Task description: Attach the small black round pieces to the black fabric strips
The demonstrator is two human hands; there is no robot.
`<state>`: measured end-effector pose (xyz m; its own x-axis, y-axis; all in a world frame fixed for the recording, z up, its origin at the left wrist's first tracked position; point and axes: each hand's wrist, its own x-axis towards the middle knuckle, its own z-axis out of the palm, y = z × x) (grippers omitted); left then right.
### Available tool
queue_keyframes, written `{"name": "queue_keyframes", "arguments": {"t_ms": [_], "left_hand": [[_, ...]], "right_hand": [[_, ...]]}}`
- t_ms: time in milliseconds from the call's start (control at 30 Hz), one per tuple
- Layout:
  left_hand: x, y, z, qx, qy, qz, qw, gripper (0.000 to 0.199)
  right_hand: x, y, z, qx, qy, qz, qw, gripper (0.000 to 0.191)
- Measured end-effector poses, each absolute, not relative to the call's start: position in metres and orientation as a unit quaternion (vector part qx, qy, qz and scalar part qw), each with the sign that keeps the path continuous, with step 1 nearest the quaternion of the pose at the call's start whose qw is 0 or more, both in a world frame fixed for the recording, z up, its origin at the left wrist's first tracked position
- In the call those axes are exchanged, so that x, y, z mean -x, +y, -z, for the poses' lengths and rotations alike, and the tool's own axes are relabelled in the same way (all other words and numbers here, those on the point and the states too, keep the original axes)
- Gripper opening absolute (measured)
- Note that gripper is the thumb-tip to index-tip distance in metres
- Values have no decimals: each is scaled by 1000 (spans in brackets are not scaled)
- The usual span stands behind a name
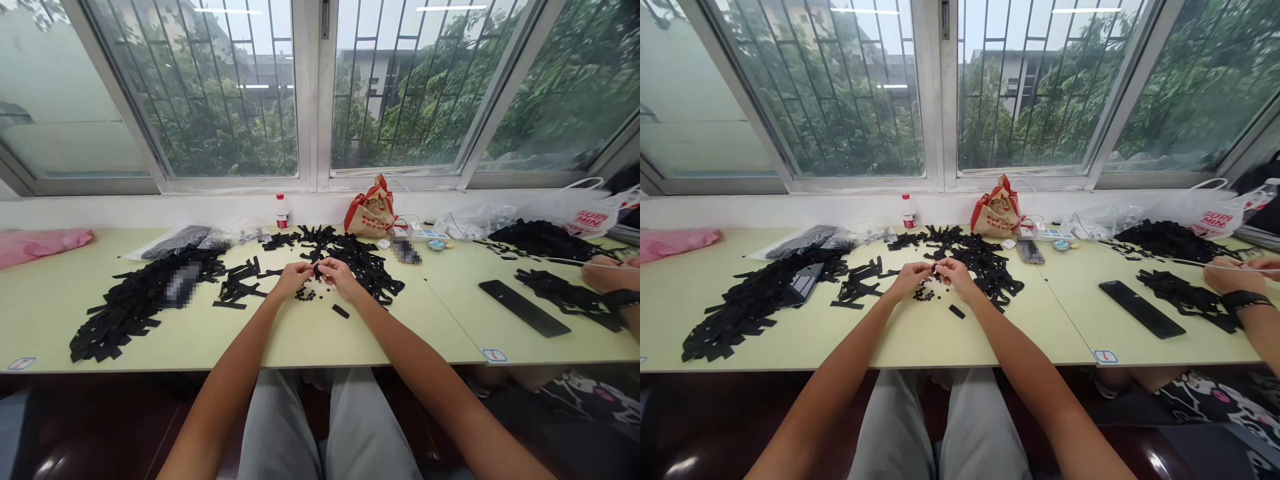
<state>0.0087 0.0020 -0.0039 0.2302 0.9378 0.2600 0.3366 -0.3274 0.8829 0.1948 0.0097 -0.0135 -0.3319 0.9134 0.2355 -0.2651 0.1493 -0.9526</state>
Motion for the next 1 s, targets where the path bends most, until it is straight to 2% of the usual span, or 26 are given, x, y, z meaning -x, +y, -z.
{"name": "queue_keyframes", "arguments": {"t_ms": [167,267,433,533,667,833,1000], "left_hand": [[2,3,12,-776,496,-359,152,23],[5,1,13,-803,507,-293,112,20],[5,3,13,-810,498,-278,139,17],[5,4,13,-801,498,-290,162,13],[1,1,11,-787,480,-338,191,12],[-7,3,7,-721,443,-439,301,23],[-7,6,6,-674,425,-475,374,32]], "right_hand": [[-196,14,18,312,-544,-580,520,30],[-196,15,20,318,-549,-574,518,32],[-194,18,26,363,-567,-539,506,33],[-195,23,32,412,-565,-487,523,29],[-197,29,39,414,-571,-481,521,25],[-194,26,36,395,-610,-472,499,27],[-194,15,26,396,-687,-404,457,28]]}}
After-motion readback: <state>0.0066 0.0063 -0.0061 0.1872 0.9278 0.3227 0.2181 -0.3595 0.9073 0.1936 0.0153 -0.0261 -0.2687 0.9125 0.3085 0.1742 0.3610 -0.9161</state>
